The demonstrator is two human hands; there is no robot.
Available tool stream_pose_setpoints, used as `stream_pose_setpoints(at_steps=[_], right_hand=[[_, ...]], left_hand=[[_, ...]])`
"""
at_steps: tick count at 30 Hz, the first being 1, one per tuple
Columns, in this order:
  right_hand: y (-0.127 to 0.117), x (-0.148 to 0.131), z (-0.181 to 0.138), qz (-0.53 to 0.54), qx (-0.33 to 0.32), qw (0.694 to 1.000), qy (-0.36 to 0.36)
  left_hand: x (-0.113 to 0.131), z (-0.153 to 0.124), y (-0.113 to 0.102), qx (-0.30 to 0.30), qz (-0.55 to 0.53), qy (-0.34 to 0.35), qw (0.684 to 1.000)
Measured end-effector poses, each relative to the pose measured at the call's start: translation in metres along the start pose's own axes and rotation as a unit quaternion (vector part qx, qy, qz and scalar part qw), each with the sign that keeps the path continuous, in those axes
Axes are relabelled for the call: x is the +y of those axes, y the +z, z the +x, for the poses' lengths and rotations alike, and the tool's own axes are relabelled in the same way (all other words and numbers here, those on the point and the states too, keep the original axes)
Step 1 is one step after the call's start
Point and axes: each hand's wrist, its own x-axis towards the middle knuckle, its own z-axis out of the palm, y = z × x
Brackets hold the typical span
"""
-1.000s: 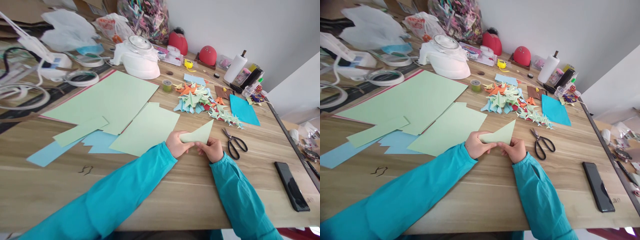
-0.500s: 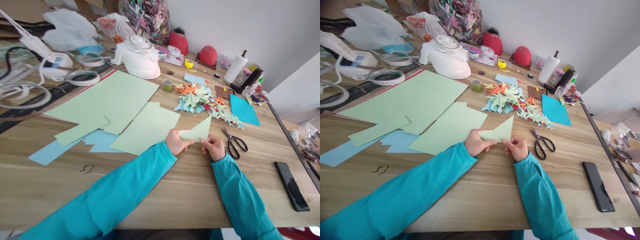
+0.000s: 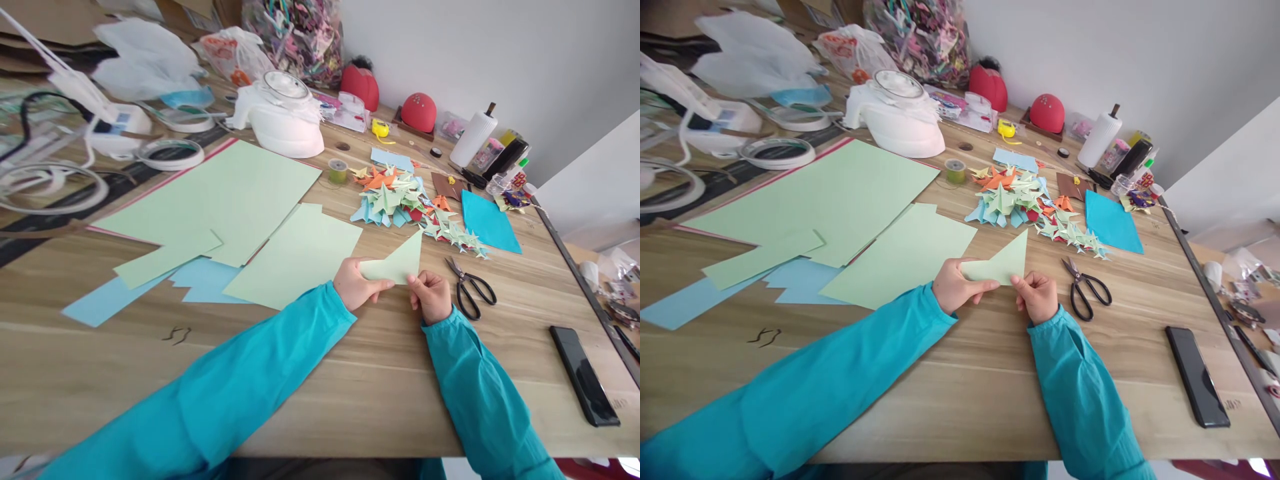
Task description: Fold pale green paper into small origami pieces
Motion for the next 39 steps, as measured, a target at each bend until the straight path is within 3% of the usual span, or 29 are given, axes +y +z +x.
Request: stream_pose_setpoints(at_steps=[6,11,17,23,31,39], right_hand=[[0.000,0.002,0.002,0.034,0.016,0.999,-0.002],[0.001,-0.007,-0.001,0.005,-0.091,0.996,0.021],[0.001,-0.008,-0.004,-0.016,-0.126,0.991,0.032],[0.002,-0.011,-0.004,0.002,-0.119,0.992,0.028],[-0.002,-0.010,-0.003,0.007,-0.133,0.989,0.064],[-0.001,-0.008,-0.002,0.025,-0.102,0.994,0.035]], left_hand=[[0.000,0.001,-0.001,-0.017,-0.008,0.006,1.000],[-0.002,0.000,0.000,-0.027,-0.004,0.006,1.000],[-0.014,0.002,-0.001,-0.034,0.052,0.028,0.998],[-0.015,0.004,-0.003,-0.060,0.044,0.030,0.997],[-0.009,0.001,0.002,-0.028,0.056,-0.001,0.998],[-0.005,0.001,0.006,-0.011,-0.037,-0.006,0.999]])
